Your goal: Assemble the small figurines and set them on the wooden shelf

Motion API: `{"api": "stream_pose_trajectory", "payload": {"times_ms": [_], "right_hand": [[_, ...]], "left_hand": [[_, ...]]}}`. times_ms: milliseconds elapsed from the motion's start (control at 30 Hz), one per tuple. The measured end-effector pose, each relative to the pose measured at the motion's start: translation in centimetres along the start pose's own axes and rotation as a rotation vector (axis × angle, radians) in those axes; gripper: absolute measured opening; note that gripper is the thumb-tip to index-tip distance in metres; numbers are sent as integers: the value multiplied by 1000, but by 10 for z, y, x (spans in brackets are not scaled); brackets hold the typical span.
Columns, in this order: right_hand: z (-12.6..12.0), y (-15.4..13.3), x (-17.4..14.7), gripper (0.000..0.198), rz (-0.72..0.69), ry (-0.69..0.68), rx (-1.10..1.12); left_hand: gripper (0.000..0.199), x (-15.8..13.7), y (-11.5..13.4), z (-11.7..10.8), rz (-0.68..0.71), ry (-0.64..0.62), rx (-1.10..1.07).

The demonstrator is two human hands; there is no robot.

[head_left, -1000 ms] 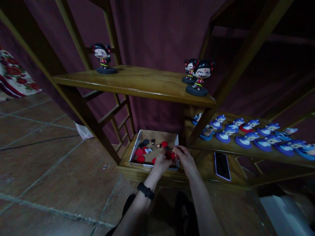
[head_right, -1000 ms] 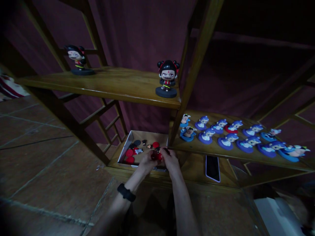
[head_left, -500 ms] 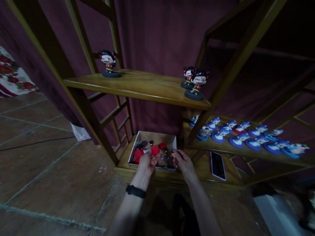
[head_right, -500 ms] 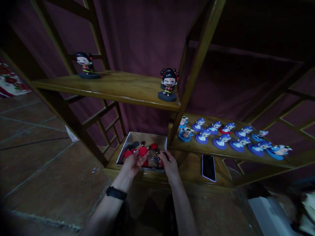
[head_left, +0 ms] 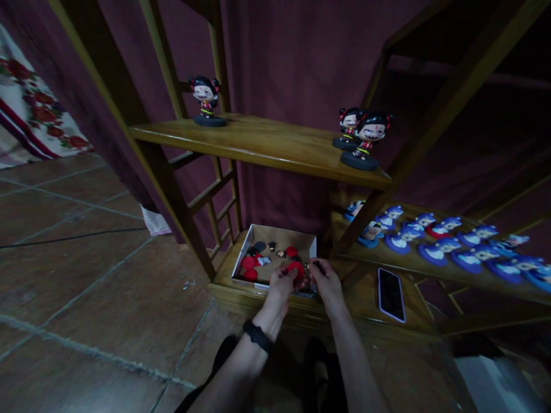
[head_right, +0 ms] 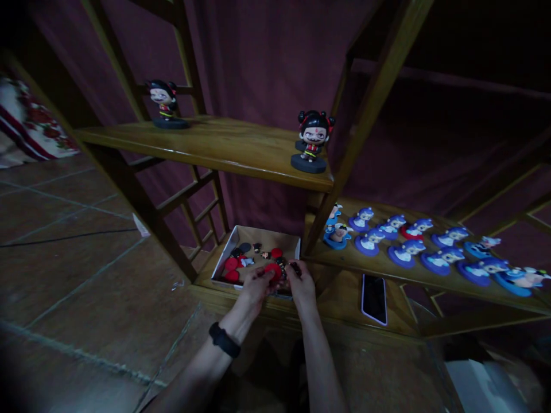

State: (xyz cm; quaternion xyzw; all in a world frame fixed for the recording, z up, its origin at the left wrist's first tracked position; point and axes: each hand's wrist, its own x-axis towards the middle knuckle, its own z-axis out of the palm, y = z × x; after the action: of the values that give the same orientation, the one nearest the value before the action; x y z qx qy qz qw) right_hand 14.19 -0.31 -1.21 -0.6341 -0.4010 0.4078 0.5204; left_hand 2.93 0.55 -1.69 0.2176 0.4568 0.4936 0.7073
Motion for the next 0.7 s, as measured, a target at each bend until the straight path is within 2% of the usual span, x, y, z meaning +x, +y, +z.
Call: {"api": "stream_pose_trajectory", "payload": {"times_ms": [100,300,433,567,700], "right_hand": [[-1,4,1,38,-7,-9,-5],[3,6,1,41,2,-27,13],[8,5,1,40,10,-86,39],[9,9,3,37,-18,-107,-30],[7,12,4,33,-56,-102,-109]], "left_hand": [[13,1,-7,4,29,-17,24],[8,9,0,-3,-12,47,0],[5,11,-1,-3,-33,16,-12],[12,12,-4,-3,-41,14,-18],[15,20,-4,-7,-11,8,101]]}}
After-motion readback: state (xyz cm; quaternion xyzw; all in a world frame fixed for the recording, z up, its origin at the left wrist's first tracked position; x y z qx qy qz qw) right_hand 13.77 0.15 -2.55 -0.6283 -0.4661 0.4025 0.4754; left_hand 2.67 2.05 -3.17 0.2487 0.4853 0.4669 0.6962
